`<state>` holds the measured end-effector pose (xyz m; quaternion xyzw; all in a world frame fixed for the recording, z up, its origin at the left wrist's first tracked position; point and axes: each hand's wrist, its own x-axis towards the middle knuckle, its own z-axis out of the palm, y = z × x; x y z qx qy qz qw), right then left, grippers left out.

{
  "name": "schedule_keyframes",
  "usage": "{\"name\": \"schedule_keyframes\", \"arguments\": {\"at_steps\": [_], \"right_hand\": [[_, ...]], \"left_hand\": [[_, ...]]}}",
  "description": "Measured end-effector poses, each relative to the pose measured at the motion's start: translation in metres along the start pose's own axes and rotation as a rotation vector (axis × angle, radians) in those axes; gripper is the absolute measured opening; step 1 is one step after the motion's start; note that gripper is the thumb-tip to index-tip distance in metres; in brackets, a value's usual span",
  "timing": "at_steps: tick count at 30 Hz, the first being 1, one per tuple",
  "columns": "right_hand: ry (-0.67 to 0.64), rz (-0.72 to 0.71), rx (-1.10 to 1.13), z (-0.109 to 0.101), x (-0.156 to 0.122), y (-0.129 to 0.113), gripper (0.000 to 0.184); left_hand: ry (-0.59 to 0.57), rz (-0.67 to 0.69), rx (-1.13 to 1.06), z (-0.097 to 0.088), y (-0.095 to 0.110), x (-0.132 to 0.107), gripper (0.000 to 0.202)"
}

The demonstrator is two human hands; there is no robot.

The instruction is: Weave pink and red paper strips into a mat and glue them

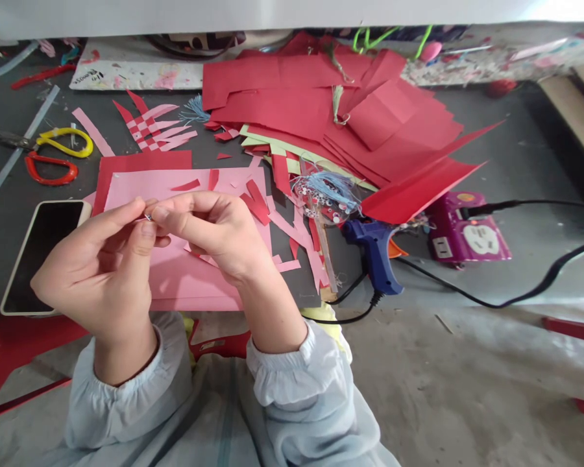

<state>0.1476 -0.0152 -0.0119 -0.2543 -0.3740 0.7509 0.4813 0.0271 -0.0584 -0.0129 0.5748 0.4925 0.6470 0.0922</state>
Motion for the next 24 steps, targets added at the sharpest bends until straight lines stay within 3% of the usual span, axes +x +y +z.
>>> {"name": "schedule_keyframes", "arguments": {"at_steps": [3,8,13,19,24], "right_hand": [[0.025,-0.017,-0.040,0.000,-0.001,-0.002,0.027],[0.049,-0.035,-0.092,0.000,-0.002,-0.004,0.022],[0.089,-0.051,-0.125,0.001,0.000,-0.004,0.021],[0.100,-0.084,-0.113,0.000,0.001,-0.001,0.021],[0.086,-0.066,-0.123,-0.001,0.001,-0.001,0.026]], "left_hand": [[-0.009,-0.009,-0.015,0.001,0.001,0.000,0.028],[-0.059,0.094,0.080,-0.005,-0.007,-0.001,0.031],[-0.095,-0.034,0.062,-0.007,-0.009,-0.001,0.022],[-0.101,0.029,0.064,-0.004,-0.009,0.000,0.024],[-0.116,-0.024,0.028,-0.005,-0.007,0.001,0.020]]}}
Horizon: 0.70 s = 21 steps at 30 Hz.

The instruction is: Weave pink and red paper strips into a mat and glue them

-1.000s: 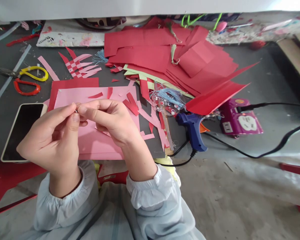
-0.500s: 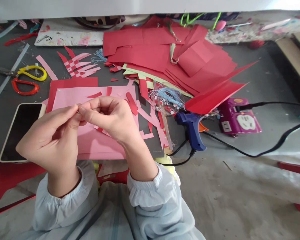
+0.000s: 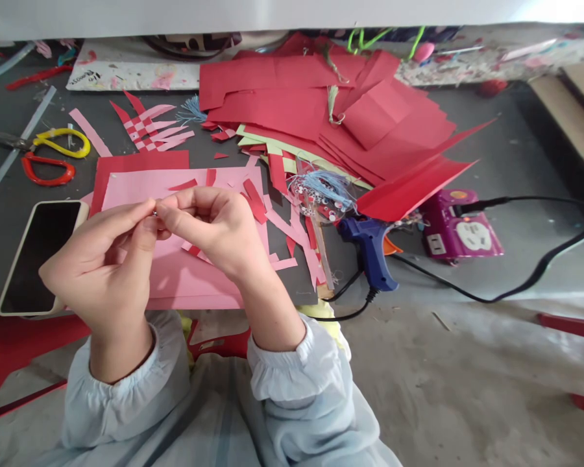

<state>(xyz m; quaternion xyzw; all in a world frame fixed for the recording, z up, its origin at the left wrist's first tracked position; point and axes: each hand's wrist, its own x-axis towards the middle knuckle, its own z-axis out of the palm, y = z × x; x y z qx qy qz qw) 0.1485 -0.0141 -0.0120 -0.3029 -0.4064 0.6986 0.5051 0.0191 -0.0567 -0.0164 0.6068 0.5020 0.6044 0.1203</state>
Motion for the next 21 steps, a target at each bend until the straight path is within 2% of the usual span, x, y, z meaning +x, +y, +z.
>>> {"name": "schedule_keyframes", "arguments": {"at_steps": [10,21], "right_hand": [[-0.100,-0.041,0.070,-0.0056,0.0011,0.0052,0.023],[-0.095,-0.015,0.029,-0.0059,0.0016,0.0046,0.026]], "left_hand": [[0.020,-0.040,-0.054,0.0006,0.0009,0.0026,0.015],[0.032,-0.017,-0.122,0.0015,0.0000,0.0035,0.024]]}}
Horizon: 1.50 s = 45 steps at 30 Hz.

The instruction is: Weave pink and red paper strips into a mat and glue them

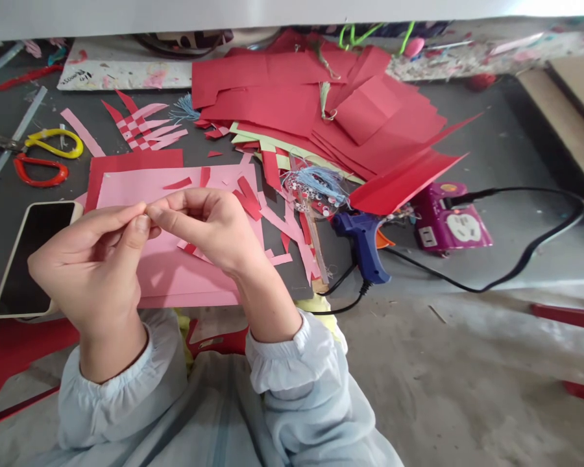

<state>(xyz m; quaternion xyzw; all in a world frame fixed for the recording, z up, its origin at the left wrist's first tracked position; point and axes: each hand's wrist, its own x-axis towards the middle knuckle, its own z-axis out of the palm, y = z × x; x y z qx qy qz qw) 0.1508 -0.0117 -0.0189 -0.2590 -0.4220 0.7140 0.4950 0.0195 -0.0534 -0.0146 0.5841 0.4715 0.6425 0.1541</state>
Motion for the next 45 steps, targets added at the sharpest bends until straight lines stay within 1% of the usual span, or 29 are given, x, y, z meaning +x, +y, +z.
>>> {"name": "schedule_keyframes", "arguments": {"at_steps": [4,8,13,19,25,32,38,41,45], "right_hand": [[0.012,0.023,-0.008,0.0005,-0.0016,0.0000,0.029],[0.017,0.037,-0.031,0.0005,-0.0016,0.0014,0.033],[-0.008,0.005,0.002,0.0008,-0.0002,0.0023,0.031],[-0.015,0.015,-0.006,0.0015,-0.0002,0.0022,0.032],[-0.016,0.013,0.005,0.0005,-0.0006,0.0032,0.030],[0.002,0.037,0.013,0.0012,-0.0023,0.0030,0.030],[-0.012,0.031,0.047,0.0010,-0.0020,0.0037,0.023],[-0.005,0.037,0.035,0.0012,-0.0020,0.0043,0.024],[-0.014,0.048,0.019,0.0004,-0.0021,0.0051,0.024]], "left_hand": [[-0.023,-0.037,0.016,-0.0017,0.0005,-0.0002,0.021],[-0.024,-0.042,0.047,-0.0014,0.0015,-0.0003,0.019],[-0.018,-0.030,0.086,-0.0004,-0.0003,-0.0003,0.017],[0.023,0.025,0.012,0.0030,-0.0025,0.0001,0.019],[0.032,0.022,-0.010,0.0037,-0.0009,0.0011,0.020],[0.045,-0.020,0.048,0.0051,0.0023,0.0006,0.012],[0.052,-0.017,0.093,0.0054,0.0040,-0.0002,0.015],[0.068,-0.023,0.139,0.0055,0.0045,-0.0006,0.015],[0.095,-0.007,0.144,0.0071,0.0052,-0.0013,0.017]]}}
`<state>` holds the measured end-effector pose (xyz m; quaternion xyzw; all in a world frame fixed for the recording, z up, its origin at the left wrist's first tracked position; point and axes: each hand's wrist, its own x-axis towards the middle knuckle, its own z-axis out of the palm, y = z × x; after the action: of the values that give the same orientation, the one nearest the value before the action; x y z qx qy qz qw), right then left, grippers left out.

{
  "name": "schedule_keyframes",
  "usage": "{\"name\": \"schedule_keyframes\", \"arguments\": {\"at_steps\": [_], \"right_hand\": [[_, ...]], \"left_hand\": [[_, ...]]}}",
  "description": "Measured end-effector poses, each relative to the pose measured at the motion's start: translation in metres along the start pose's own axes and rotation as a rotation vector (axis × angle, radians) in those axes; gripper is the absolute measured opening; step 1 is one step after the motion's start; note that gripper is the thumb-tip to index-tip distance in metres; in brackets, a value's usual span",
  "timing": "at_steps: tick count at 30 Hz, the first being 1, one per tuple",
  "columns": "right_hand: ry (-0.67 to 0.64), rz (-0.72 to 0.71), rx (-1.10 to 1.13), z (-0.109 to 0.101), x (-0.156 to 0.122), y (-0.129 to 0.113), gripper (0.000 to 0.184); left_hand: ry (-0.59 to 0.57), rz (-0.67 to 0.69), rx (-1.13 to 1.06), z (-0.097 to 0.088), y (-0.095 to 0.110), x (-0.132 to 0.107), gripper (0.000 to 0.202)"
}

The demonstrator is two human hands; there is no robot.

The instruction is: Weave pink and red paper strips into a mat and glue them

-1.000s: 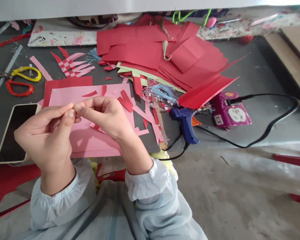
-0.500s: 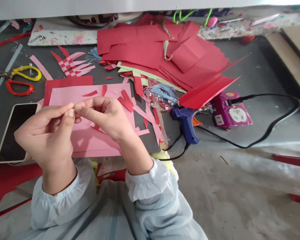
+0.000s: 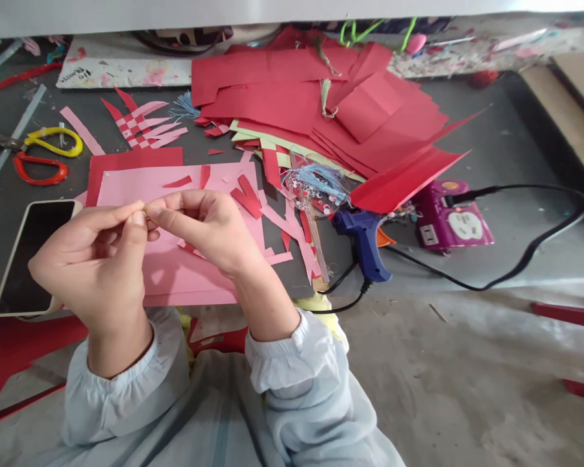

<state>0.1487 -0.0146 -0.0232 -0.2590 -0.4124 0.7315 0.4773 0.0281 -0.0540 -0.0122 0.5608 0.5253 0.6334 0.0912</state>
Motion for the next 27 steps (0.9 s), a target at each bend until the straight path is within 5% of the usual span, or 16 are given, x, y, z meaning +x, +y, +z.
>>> {"name": "schedule_keyframes", "arguments": {"at_steps": [9,27], "right_hand": [[-0.028,-0.007,0.057,0.0011,0.0019,-0.0025,0.021],[-0.078,0.049,0.070,-0.0042,0.0027,-0.0024,0.029]], "left_hand": [[-0.026,0.033,0.040,-0.0036,-0.0039,0.0006,0.012],[-0.104,-0.147,-0.125,-0.0019,0.0009,0.0006,0.005]]}}
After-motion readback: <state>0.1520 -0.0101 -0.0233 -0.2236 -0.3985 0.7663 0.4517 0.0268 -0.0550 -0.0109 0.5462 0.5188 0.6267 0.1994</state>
